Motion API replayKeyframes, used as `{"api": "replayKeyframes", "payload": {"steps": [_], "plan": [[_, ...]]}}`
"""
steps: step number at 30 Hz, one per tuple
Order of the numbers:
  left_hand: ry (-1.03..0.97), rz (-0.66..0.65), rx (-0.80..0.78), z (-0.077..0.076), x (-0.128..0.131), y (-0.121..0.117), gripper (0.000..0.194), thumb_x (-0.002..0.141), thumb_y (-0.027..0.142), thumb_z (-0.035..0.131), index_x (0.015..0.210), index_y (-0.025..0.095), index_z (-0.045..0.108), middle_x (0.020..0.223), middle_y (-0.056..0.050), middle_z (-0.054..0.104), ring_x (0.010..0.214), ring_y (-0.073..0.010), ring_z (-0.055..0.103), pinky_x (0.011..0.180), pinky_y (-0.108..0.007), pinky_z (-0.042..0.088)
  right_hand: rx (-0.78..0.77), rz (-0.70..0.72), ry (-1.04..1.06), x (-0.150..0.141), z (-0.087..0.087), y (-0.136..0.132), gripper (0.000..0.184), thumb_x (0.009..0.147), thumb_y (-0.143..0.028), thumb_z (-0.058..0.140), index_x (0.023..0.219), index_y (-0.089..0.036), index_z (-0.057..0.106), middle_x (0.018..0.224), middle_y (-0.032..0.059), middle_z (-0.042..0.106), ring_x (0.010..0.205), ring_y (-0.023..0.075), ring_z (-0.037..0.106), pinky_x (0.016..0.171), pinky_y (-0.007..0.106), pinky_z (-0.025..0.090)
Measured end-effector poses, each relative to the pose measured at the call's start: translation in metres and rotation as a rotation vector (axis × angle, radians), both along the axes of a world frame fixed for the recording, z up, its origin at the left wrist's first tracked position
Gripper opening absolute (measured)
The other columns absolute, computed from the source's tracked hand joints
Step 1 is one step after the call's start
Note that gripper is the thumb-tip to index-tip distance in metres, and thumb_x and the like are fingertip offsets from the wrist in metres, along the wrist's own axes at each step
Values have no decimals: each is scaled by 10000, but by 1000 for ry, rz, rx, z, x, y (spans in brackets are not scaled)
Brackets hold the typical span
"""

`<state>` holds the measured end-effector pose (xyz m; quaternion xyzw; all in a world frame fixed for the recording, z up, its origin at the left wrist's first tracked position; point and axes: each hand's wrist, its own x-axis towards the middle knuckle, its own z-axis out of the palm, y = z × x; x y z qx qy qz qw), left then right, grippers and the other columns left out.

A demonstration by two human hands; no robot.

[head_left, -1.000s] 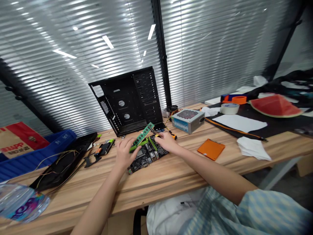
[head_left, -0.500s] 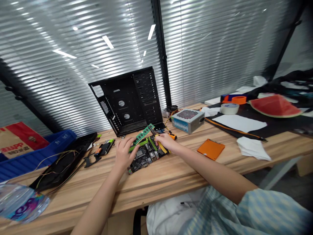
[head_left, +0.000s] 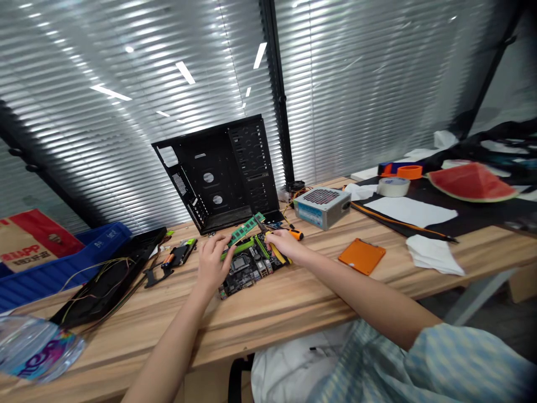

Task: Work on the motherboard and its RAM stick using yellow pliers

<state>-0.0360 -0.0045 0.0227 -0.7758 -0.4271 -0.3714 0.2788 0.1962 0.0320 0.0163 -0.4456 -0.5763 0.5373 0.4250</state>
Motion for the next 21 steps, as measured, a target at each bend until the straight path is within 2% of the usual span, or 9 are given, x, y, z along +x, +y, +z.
{"api": "replayKeyframes", "payload": {"steps": [8,15,21], "plan": [[-43,31,-54,-1,-2,1,303,932,318,513,1202,203,592,1130,-115,635,1065,-247,591,911,-390,413,64,-16,-10,-2,-1,0,149,726,-195,501,578,-171,512,533,-38,526,452,72,487,443,180,359],[-48,54,-32,-3,-2,4,341,928,320,530,1244,193,544,1146,-121,643,1069,-253,595,908,-386,408,89,-39,-4,-3,-1,0,77,706,-199,514,637,-170,531,594,-33,540,487,83,484,467,196,362],[-45,58,-27,-5,-4,5,362,933,327,513,1274,206,536,1153,-128,639,1076,-257,596,910,-394,410,210,-100,-155,0,-9,5,121,702,-271,553,728,-166,605,615,-30,568,553,107,505,513,209,334]]}}
